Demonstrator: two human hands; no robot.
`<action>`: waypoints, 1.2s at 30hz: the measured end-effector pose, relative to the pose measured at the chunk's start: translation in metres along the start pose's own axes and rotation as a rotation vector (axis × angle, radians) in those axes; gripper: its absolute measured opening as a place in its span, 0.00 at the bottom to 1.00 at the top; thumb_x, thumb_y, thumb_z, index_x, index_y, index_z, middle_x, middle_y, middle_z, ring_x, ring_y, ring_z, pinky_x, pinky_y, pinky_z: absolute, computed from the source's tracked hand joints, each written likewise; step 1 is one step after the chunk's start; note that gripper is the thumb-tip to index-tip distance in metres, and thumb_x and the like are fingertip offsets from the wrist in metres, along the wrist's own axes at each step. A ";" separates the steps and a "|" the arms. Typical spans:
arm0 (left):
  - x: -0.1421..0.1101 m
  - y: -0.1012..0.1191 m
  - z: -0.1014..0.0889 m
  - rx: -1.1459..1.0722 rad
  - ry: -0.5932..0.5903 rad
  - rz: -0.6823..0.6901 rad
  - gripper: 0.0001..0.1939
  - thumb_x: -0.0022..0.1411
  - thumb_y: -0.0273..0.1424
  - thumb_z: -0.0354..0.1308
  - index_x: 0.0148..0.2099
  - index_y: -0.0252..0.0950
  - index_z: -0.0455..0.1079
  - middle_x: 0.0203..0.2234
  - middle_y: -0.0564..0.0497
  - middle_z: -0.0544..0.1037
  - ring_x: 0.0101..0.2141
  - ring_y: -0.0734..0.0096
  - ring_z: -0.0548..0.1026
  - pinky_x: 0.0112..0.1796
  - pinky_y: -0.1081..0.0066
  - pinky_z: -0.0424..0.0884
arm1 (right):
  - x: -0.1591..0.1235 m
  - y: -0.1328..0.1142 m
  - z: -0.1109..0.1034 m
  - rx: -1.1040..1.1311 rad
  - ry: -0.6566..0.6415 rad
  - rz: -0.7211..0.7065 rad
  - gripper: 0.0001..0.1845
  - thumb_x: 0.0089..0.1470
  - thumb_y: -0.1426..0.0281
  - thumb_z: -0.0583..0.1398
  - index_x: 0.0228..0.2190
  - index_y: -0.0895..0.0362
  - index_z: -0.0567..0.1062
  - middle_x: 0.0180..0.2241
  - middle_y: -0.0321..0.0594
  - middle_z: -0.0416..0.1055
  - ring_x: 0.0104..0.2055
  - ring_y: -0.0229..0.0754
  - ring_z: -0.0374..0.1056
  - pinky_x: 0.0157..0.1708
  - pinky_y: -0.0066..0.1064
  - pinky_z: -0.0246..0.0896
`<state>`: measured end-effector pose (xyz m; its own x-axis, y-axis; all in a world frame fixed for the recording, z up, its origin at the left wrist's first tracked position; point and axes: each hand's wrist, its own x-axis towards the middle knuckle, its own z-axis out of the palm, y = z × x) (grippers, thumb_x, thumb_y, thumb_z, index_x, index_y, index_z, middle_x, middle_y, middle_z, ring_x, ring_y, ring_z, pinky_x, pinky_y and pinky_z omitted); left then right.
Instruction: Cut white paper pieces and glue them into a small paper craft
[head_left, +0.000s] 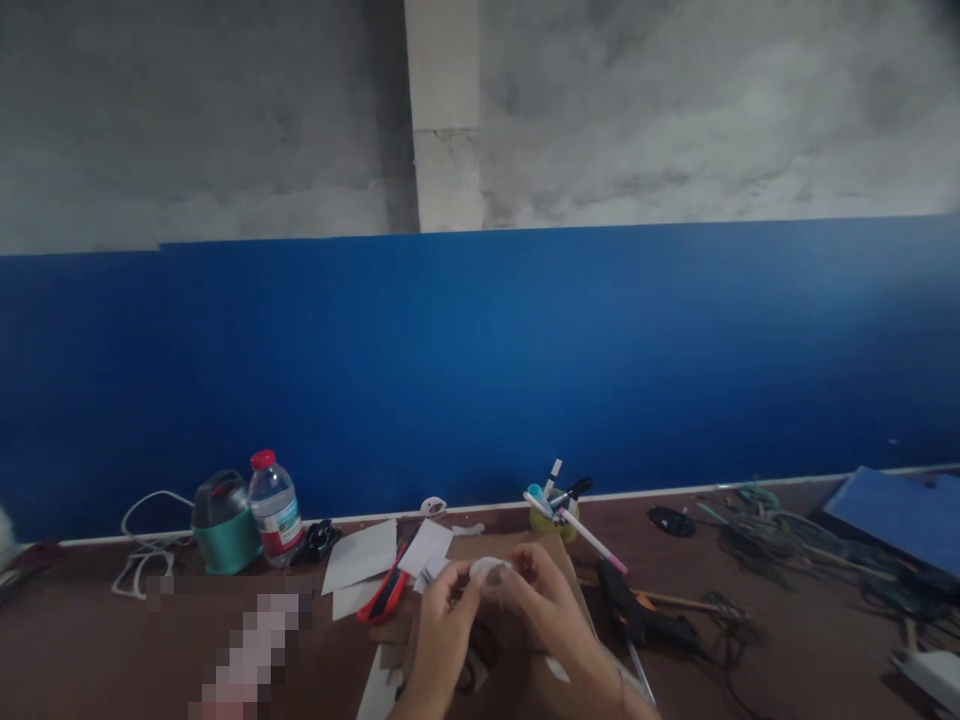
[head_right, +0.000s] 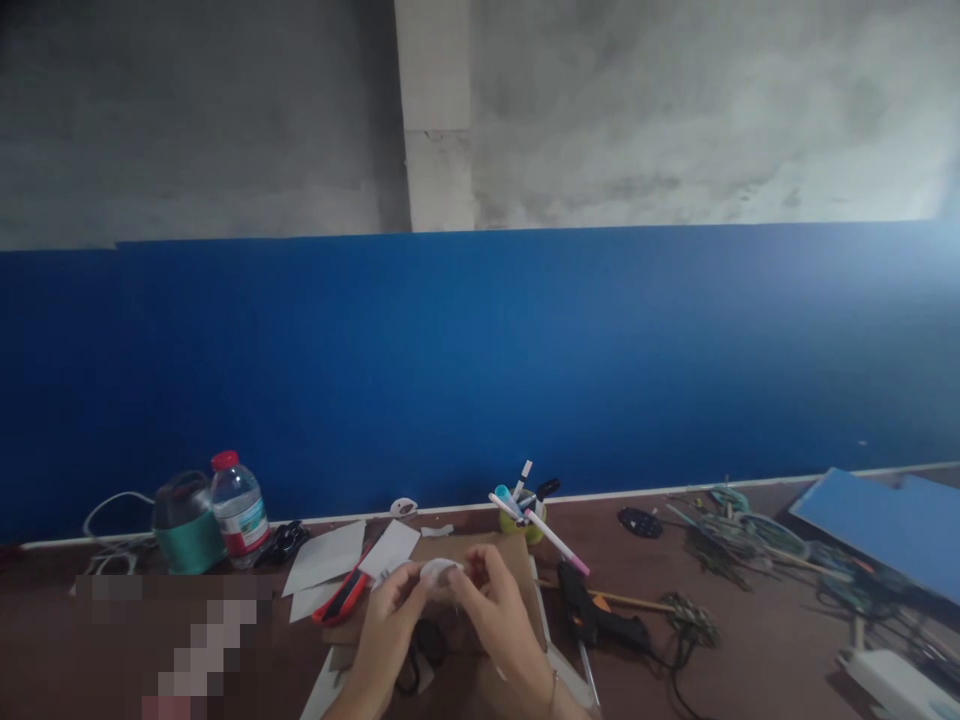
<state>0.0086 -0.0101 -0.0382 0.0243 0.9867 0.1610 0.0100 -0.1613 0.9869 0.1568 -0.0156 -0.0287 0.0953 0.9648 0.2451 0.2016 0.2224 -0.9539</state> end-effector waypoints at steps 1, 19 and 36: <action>0.000 0.000 0.000 -0.001 -0.022 0.004 0.21 0.56 0.45 0.59 0.42 0.33 0.77 0.36 0.43 0.82 0.38 0.56 0.77 0.42 0.64 0.71 | 0.002 0.001 0.000 0.053 -0.060 0.044 0.10 0.49 0.62 0.60 0.30 0.57 0.71 0.26 0.35 0.68 0.30 0.39 0.64 0.30 0.28 0.59; -0.003 -0.002 0.006 -0.079 0.047 0.031 0.16 0.51 0.40 0.65 0.38 0.33 0.74 0.32 0.43 0.81 0.36 0.58 0.78 0.38 0.66 0.72 | 0.005 0.008 -0.001 0.024 -0.132 0.066 0.19 0.44 0.56 0.65 0.22 0.61 0.74 0.18 0.33 0.64 0.23 0.35 0.58 0.22 0.25 0.51; 0.001 0.003 -0.005 -0.008 0.261 -0.050 0.29 0.54 0.56 0.54 0.39 0.35 0.75 0.31 0.46 0.79 0.39 0.55 0.76 0.44 0.63 0.69 | 0.015 0.012 -0.014 -0.240 -0.097 -0.026 0.11 0.48 0.63 0.60 0.24 0.59 0.76 0.21 0.36 0.69 0.26 0.40 0.61 0.27 0.30 0.52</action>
<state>0.0036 -0.0099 -0.0352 -0.2350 0.9659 0.1087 -0.0037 -0.1127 0.9936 0.1738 -0.0006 -0.0342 -0.0047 0.9707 0.2402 0.4298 0.2188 -0.8760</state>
